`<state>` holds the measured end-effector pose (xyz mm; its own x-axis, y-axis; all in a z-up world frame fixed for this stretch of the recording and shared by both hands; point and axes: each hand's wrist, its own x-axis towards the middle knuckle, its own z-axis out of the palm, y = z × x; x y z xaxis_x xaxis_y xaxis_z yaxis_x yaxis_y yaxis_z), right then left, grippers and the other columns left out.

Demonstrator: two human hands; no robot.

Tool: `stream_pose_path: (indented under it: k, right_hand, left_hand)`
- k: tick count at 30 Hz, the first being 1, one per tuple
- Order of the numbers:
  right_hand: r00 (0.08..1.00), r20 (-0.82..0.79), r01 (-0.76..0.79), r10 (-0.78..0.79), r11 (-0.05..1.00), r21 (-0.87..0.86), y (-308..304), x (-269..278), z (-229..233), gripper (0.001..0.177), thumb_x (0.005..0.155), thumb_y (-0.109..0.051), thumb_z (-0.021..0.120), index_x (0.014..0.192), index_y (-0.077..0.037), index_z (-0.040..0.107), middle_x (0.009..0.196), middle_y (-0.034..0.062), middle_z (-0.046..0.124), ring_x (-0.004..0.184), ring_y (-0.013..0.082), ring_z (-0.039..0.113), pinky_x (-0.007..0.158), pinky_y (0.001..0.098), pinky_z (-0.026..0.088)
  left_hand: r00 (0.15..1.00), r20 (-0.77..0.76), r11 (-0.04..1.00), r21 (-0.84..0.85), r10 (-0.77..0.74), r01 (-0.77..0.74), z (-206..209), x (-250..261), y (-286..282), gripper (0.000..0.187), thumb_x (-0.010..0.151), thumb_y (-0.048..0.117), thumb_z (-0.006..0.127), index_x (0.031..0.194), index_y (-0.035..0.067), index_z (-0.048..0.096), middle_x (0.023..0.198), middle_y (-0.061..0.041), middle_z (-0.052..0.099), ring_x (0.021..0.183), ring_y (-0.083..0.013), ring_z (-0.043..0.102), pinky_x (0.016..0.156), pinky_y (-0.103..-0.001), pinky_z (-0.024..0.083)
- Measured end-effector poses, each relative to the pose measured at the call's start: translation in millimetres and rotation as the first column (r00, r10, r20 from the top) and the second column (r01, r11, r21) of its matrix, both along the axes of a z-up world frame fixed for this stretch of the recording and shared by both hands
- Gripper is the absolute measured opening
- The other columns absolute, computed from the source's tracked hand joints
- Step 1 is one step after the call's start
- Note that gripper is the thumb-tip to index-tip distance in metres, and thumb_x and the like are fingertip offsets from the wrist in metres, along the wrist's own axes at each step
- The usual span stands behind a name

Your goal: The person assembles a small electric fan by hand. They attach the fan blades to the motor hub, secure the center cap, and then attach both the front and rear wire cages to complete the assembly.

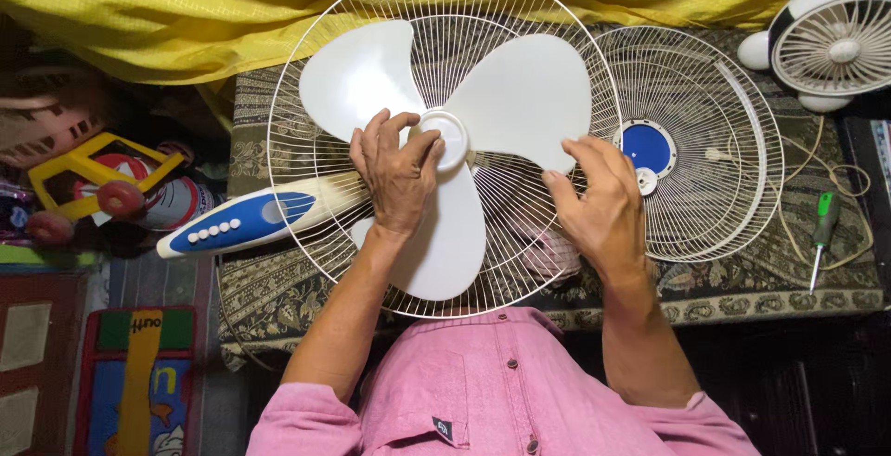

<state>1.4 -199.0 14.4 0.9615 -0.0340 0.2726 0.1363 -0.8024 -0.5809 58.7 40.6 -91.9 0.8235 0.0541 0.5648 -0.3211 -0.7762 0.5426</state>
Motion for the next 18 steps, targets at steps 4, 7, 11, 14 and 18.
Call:
stream_pose_path:
  k: [4,7,11,14,18]
  right_hand:
    - [0.965,-0.012,-0.261,0.262,0.959,-0.113,1,14,-31,0.036,0.094,-0.019,0.071,0.125,-0.002,0.07,0.141,0.0263,0.06,0.136,0.0399,0.055,0.115,0.0582,0.042]
    - [0.957,-0.021,-0.288,0.29,0.938,-0.194,13,18,-44,0.041,0.089,-0.019,0.072,0.128,-0.004,0.069,0.141,0.0249,0.06,0.135,0.037,0.055,0.115,0.0655,0.035]
    - [0.963,-0.028,-0.265,0.267,0.929,-0.257,17,31,-49,0.049,0.088,-0.018,0.071,0.135,-0.005,0.064,0.146,0.0259,0.055,0.139,0.0385,0.049,0.113,0.0739,0.025]
    - [0.959,0.055,-0.254,0.28,0.925,-0.282,17,40,-55,0.049,0.09,-0.017,0.07,0.137,-0.004,0.062,0.148,0.0283,0.052,0.14,0.0421,0.046,0.111,0.0775,0.022]
    - [0.958,0.082,-0.249,0.276,0.936,-0.247,12,42,-63,0.044,0.09,-0.013,0.067,0.133,-0.003,0.065,0.148,0.0314,0.051,0.139,0.0459,0.045,0.108,0.0791,0.023]
  left_hand:
    - [1.0,-0.016,1.0,-0.007,-0.011,0.011,-4,2,-2,0.009,0.091,0.025,0.079,0.098,0.019,0.079,0.128,-0.004,0.063,0.14,-0.0346,0.041,0.122,-0.065,0.012]
    - [1.0,-0.002,1.0,0.011,-0.008,0.008,-7,3,-1,0.008,0.093,0.025,0.078,0.099,0.019,0.078,0.128,-0.003,0.064,0.141,-0.0336,0.041,0.123,-0.065,0.011]
    - [1.0,-0.013,1.0,0.016,-0.027,0.027,-8,2,0,0.01,0.094,0.024,0.077,0.101,0.019,0.077,0.128,-0.001,0.066,0.143,-0.0332,0.04,0.124,-0.066,0.01]
    - [0.999,-0.015,0.999,0.015,-0.028,0.029,-8,2,1,0.01,0.093,0.025,0.077,0.101,0.019,0.078,0.128,0.0,0.066,0.143,-0.0331,0.041,0.124,-0.066,0.009]
    - [1.0,-0.03,1.0,0.025,-0.003,0.003,-4,2,2,0.009,0.09,0.027,0.08,0.097,0.021,0.079,0.128,-0.004,0.063,0.141,-0.035,0.039,0.121,-0.068,0.007]
